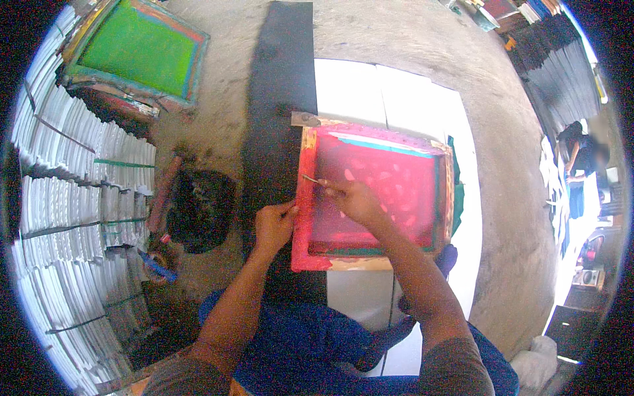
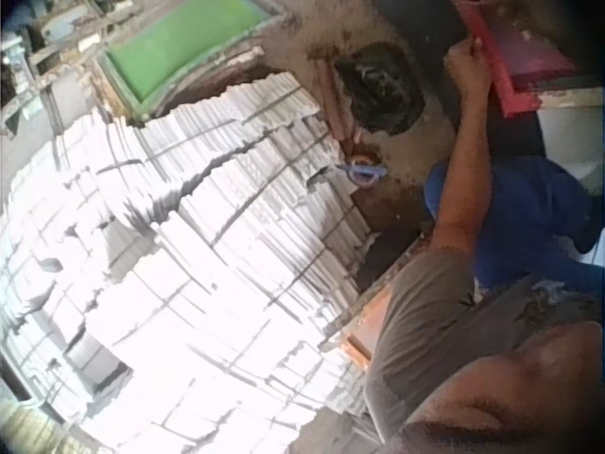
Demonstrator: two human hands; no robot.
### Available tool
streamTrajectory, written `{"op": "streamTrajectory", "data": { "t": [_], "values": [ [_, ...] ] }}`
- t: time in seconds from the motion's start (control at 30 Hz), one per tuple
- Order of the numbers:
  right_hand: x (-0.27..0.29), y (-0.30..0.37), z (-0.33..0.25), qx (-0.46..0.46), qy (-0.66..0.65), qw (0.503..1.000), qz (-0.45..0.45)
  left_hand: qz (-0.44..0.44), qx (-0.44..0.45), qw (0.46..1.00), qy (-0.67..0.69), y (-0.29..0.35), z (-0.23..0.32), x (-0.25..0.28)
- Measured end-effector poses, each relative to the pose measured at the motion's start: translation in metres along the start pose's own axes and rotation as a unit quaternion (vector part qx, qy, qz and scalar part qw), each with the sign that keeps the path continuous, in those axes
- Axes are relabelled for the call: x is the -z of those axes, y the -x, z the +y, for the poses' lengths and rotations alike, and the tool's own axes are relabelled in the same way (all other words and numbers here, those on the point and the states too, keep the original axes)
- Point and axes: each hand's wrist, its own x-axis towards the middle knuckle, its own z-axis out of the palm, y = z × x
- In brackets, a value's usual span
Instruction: The person sits on the floor and uses a screwdriver and pliers to adjust and tighten screws on a red-framed screen. The person manipulates the frame and tools to secure the mesh and frame components.
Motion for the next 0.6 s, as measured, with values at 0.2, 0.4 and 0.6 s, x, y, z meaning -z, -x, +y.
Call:
{"op": "streamTrajectory", "data": {
  "t": [0.2, 0.4, 0.6],
  "values": [
    [0.036, -0.017, -0.034, -0.307, -0.323, 0.882, -0.152, -0.005, 0.028, 0.999, 0.017, -0.001, -0.001, 0.003],
    [-0.004, 0.0, 0.004, 0.004, -0.016, 1.0, 0.001, 0.001, 0.036, 0.999, 0.029, 0.001, 0.012, 0.005],
    [0.021, -0.011, -0.032, -0.356, -0.394, 0.837, -0.134, 0.011, 0.041, 0.998, 0.04, 0.0, 0.002, 0.004]
  ]
}}
